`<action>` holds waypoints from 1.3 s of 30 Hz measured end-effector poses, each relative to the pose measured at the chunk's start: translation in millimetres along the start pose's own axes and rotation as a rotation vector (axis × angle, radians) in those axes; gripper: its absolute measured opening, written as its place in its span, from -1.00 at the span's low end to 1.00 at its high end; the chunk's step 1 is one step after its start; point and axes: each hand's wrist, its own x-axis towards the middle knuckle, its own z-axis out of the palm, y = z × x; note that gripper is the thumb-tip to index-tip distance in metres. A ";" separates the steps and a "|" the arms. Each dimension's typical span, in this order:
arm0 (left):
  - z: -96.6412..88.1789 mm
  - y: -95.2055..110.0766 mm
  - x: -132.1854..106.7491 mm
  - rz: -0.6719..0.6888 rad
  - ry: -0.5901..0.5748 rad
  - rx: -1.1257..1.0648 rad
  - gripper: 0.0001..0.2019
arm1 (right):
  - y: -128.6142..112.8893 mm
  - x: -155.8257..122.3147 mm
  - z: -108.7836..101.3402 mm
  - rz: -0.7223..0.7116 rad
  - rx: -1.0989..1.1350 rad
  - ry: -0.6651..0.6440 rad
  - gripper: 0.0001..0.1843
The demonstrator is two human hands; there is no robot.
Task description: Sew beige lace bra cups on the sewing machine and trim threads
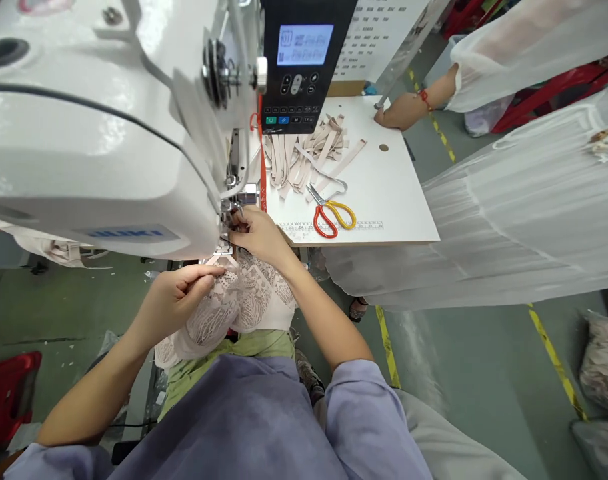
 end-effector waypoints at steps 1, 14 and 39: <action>0.7 -2.2 -1.9 0.016 0.023 0.028 -0.65 | -0.6 -0.7 0.9 -0.008 0.025 -0.004 -0.89; 6.6 -25.2 -11.6 0.207 0.336 0.112 -0.78 | -5.6 -6.7 9.9 0.015 0.080 0.013 -0.81; 21.2 -33.6 -6.2 0.297 0.410 0.168 -0.74 | 6.4 -8.2 11.3 -0.006 0.077 0.066 -0.85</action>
